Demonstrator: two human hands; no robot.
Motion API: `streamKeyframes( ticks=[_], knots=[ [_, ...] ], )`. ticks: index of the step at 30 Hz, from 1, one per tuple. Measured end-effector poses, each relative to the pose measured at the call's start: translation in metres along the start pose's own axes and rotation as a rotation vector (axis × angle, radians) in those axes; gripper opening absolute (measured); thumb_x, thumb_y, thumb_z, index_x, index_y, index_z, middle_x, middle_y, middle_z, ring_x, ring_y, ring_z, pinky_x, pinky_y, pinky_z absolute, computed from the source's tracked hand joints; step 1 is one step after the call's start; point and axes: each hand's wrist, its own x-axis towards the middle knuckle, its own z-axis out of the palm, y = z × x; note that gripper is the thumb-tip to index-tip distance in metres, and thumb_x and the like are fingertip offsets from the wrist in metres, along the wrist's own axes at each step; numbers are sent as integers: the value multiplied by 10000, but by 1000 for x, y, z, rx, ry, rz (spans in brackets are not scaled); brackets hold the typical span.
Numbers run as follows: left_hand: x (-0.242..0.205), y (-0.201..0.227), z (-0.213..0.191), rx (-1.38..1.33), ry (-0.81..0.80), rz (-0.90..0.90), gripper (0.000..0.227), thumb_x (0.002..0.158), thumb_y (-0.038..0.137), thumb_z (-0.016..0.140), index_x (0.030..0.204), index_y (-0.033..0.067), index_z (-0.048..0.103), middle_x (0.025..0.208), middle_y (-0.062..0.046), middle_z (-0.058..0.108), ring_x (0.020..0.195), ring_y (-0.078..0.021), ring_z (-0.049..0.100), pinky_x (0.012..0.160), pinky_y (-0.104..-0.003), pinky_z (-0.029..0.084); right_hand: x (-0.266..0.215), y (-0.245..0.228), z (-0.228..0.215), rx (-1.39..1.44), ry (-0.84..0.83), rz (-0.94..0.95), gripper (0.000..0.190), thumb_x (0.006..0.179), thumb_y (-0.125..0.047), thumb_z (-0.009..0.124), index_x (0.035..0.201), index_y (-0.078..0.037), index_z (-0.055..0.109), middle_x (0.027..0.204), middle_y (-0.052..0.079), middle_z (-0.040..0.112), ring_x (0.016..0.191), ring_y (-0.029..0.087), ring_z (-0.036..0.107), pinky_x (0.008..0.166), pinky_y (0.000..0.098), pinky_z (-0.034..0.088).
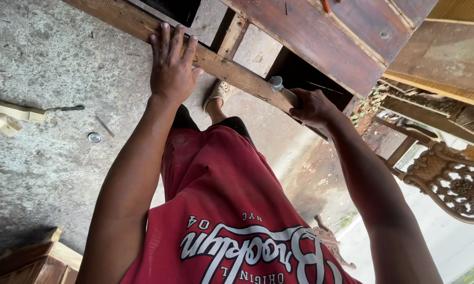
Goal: The person repairs a wooden furniture piece by using a hammer and pliers to remove and attach wooden boards and nails.
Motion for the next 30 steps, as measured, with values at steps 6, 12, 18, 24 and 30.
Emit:
streamKeyframes(
  ticks=[6,12,18,24,30],
  knots=[
    [-2,-1,-3,-13,29,8,748,919,394,824,1561,112,564,1685,-212,354,1573,-460,187,1269,-621,105,0,-4,-17,-205,-126,-17,558,848,-211,685,1394,-199,571,1009,146,749,910,315,723,832,463,559],
    [-2,3,-1,-74,15,-58,740,902,391,808,1548,131,555,1690,-184,342,1580,-429,194,1287,-600,109,-4,-26,-13,-560,-249,114,452,991,-170,570,1433,-127,481,909,193,733,809,359,725,719,538,578],
    [1,-3,6,-25,52,-4,762,907,401,791,1562,120,524,1689,-202,304,1552,-437,173,1243,-624,82,-19,-2,-46,186,-421,386,612,905,-434,662,1434,-176,496,893,198,695,727,287,666,694,504,603],
    [-6,3,7,-39,73,-4,723,951,386,783,1556,106,503,1695,-204,303,1574,-442,169,1271,-613,67,-9,5,-38,-369,-282,154,546,931,-411,700,1397,-172,548,1033,138,771,775,300,763,816,471,618],
    [-1,5,6,-15,14,-47,767,931,406,771,1582,131,473,1691,-190,287,1575,-426,165,1280,-604,71,-18,-8,-19,-507,-215,195,685,946,-352,701,1541,-226,385,1082,181,749,933,357,716,861,527,572]
  ],
)
